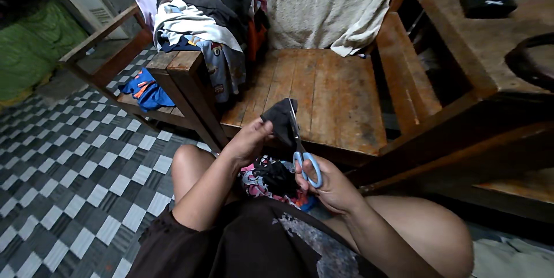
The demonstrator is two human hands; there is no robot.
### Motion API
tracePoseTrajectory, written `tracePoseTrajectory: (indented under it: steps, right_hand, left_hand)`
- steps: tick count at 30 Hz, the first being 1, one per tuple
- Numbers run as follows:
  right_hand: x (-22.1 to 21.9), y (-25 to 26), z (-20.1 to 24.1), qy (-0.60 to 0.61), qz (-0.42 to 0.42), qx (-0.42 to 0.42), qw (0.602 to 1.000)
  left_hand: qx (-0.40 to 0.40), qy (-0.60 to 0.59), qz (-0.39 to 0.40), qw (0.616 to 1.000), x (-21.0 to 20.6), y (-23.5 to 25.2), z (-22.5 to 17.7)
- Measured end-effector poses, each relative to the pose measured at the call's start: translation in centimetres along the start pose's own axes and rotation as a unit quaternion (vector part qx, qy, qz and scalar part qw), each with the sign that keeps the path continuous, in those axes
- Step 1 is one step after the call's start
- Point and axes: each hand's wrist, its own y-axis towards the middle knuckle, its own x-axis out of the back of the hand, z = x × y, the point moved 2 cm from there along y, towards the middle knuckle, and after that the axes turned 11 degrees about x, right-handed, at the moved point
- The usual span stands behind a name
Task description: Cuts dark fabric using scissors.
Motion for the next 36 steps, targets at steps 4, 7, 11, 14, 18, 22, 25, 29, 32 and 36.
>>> tracePoseTrajectory:
  steps: [4,7,11,14,18,22,25,29,32,36]
  right_hand:
    - [0.2,0.0,0.1,-0.065,0.035,-0.024,0.997]
    - [0.3,0.1,0.2,-0.089,0.059,-0.045,0.993]
    - [0.7,0.1,0.7,-0.124,0.062,-0.067,0.988]
    - [0.9,0.1,0.8,-0.126,0.054,-0.069,0.988]
    - [0.9,0.1,0.7,-0.109,0.039,-0.063,0.991]
    - [0.8,0.2,0.6,-0.079,0.047,-0.050,0.994]
    - [0.7,0.2,0.3,-0.068,0.052,-0.039,0.996]
    - [0.8,0.1,0.0,-0.045,0.060,-0.021,0.997]
    - [0.9,0.1,-0.1,-0.045,0.064,-0.011,0.997]
    - [1.0,0.2,-0.2,-0.046,0.056,-0.003,0.997]
  left_hand:
    - [0.107,-0.226,-0.001,0.968,0.9,2.4,1.0]
    - [0.155,-0.319,0.058,0.933,1.5,3.6,1.8]
    - [0.157,-0.361,0.088,0.915,1.9,3.7,2.5]
    - [0.110,-0.333,0.075,0.934,1.8,3.0,2.3]
    - [0.014,-0.238,0.053,0.970,1.6,2.0,1.6]
    - [-0.003,-0.197,-0.002,0.980,0.9,1.4,0.9]
    - [0.001,-0.160,-0.024,0.987,0.5,1.0,0.5]
    - [-0.001,-0.114,0.003,0.993,0.3,0.6,0.0]
    - [0.008,-0.068,0.016,0.998,0.1,0.4,-0.3]
    - [0.031,-0.036,0.013,0.999,-0.2,0.1,-0.7]
